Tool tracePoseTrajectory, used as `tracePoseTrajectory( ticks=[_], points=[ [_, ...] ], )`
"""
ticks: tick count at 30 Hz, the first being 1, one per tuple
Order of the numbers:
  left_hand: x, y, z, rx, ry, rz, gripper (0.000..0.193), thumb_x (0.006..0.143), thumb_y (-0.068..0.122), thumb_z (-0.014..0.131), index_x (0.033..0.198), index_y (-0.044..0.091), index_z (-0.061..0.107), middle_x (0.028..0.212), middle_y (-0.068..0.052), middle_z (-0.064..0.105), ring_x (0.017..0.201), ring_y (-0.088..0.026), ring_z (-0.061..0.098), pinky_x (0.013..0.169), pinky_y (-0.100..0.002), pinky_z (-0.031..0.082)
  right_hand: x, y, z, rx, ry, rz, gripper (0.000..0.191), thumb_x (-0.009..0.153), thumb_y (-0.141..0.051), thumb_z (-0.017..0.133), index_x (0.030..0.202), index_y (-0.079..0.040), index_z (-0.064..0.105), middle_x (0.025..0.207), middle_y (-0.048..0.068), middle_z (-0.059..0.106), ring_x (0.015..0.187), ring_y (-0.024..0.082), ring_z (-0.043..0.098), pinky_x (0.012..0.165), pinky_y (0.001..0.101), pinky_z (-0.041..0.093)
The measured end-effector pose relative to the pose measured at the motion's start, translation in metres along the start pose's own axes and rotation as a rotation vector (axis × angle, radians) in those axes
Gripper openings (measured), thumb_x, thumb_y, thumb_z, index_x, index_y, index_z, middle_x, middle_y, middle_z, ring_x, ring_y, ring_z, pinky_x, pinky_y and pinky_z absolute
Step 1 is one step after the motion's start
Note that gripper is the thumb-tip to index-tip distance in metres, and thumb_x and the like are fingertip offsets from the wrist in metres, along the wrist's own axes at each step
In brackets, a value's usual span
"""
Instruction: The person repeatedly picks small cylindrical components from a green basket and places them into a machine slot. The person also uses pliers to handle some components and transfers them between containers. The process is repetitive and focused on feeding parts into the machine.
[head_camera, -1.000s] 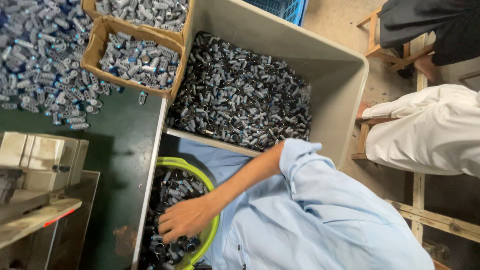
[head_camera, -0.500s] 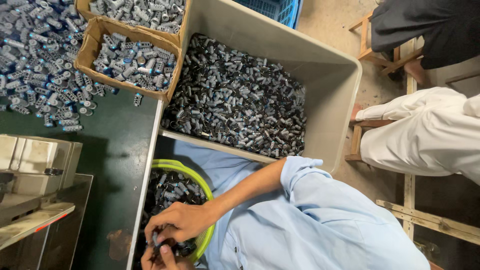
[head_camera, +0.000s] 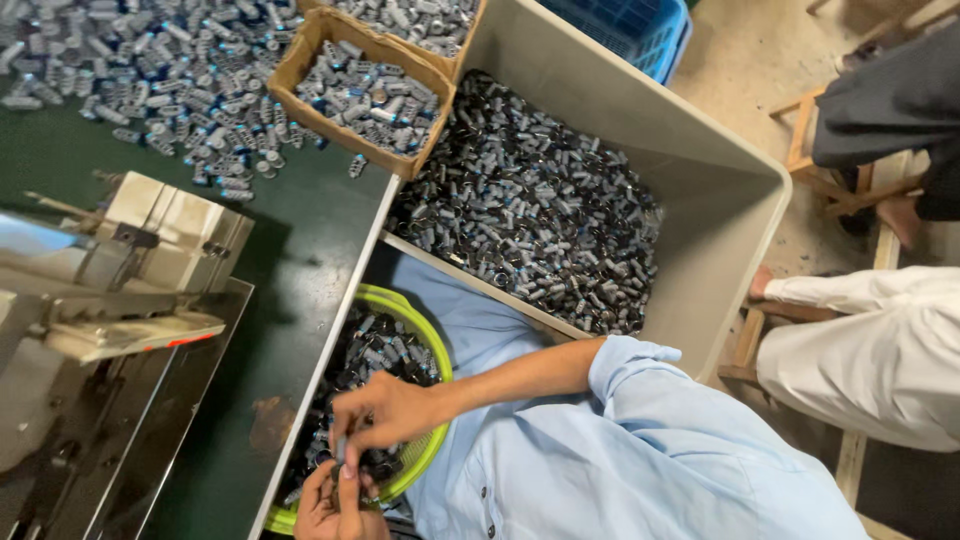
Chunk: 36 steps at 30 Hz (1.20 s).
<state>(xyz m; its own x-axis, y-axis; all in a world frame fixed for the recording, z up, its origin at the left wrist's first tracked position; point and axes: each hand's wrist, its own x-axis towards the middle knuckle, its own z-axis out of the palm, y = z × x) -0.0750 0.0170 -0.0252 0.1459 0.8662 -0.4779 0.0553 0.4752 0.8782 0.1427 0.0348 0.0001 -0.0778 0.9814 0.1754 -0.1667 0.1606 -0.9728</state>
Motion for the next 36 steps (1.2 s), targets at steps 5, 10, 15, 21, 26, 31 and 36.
tracePoseTrajectory(
  ticks=[5, 10, 15, 21, 26, 31, 36],
  points=[
    [0.026, 0.016, -0.010, 0.099, 0.407, 0.298, 0.021, 0.098, 0.015, 0.066, 0.103, 0.000, 0.052, 0.079, -0.015, 0.058, 0.064, -0.019, 0.054, 0.054, -0.031, 0.044, 0.033, 0.006, -0.003, 0.338, 0.146, 0.055, 0.016, 0.096, 0.011, 0.072, 0.105, 0.006, 0.059, 0.105, 0.015, 0.075, 0.096, 0.016, 0.073, 0.090, 0.0309, 0.062],
    [0.079, 0.057, -0.029, 0.177, 0.579, 0.449, 0.036, 0.101, 0.027, 0.071, 0.093, 0.003, 0.045, 0.075, -0.010, 0.048, 0.064, -0.017, 0.047, 0.056, -0.031, 0.039, 0.081, -0.025, 0.017, -0.039, -0.044, -0.219, 0.018, 0.098, 0.007, 0.068, 0.113, -0.001, 0.063, 0.112, 0.011, 0.074, 0.093, 0.016, 0.078, 0.084, 0.0253, 0.067],
    [0.097, 0.075, -0.026, 0.227, 0.525, 0.472, 0.053, 0.104, 0.039, 0.075, 0.084, 0.006, 0.039, 0.072, -0.005, 0.038, 0.064, -0.016, 0.040, 0.058, -0.031, 0.033, 0.191, -0.048, 0.045, -0.465, -0.181, -0.553, 0.045, 0.085, -0.008, 0.071, 0.129, -0.013, 0.060, 0.117, 0.000, 0.073, 0.100, 0.019, 0.074, 0.084, 0.0279, 0.063],
    [0.073, 0.095, -0.020, 0.139, 0.490, 0.340, 0.058, 0.101, 0.051, 0.075, 0.080, 0.012, 0.037, 0.063, 0.000, 0.034, 0.060, -0.013, 0.036, 0.057, -0.030, 0.033, 0.227, -0.041, 0.052, -0.848, 0.007, -0.782, 0.045, 0.094, -0.018, 0.068, 0.134, -0.020, 0.047, 0.130, 0.004, 0.063, 0.117, 0.026, 0.065, 0.086, 0.0333, 0.059],
    [0.114, 0.103, -0.008, 0.793, 0.528, 0.523, 0.041, 0.106, 0.038, 0.068, 0.089, 0.012, 0.041, 0.080, 0.000, 0.041, 0.061, -0.015, 0.037, 0.051, -0.032, 0.029, 0.231, -0.049, 0.050, -0.818, -0.255, -0.673, 0.043, 0.094, -0.021, 0.066, 0.136, -0.022, 0.055, 0.125, -0.004, 0.066, 0.126, 0.024, 0.057, 0.103, 0.0433, 0.055],
    [0.096, 0.075, -0.031, 0.392, 0.530, 0.453, 0.038, 0.107, 0.035, 0.065, 0.091, 0.009, 0.042, 0.085, -0.002, 0.043, 0.068, -0.016, 0.042, 0.060, -0.032, 0.035, 0.213, -0.051, 0.049, -0.949, -0.045, -0.779, 0.040, 0.077, -0.023, 0.067, 0.116, -0.028, 0.062, 0.127, 0.001, 0.064, 0.136, 0.033, 0.050, 0.114, 0.0537, 0.051],
    [0.087, 0.061, -0.031, 0.275, 0.538, 0.548, 0.034, 0.107, 0.031, 0.061, 0.092, 0.006, 0.043, 0.090, -0.005, 0.045, 0.075, -0.017, 0.047, 0.069, -0.032, 0.040, 0.092, -0.024, 0.048, -0.684, -0.244, -0.722, 0.024, 0.089, -0.013, 0.069, 0.112, -0.013, 0.065, 0.118, -0.001, 0.067, 0.114, 0.025, 0.064, 0.091, 0.0408, 0.053]
  ],
)
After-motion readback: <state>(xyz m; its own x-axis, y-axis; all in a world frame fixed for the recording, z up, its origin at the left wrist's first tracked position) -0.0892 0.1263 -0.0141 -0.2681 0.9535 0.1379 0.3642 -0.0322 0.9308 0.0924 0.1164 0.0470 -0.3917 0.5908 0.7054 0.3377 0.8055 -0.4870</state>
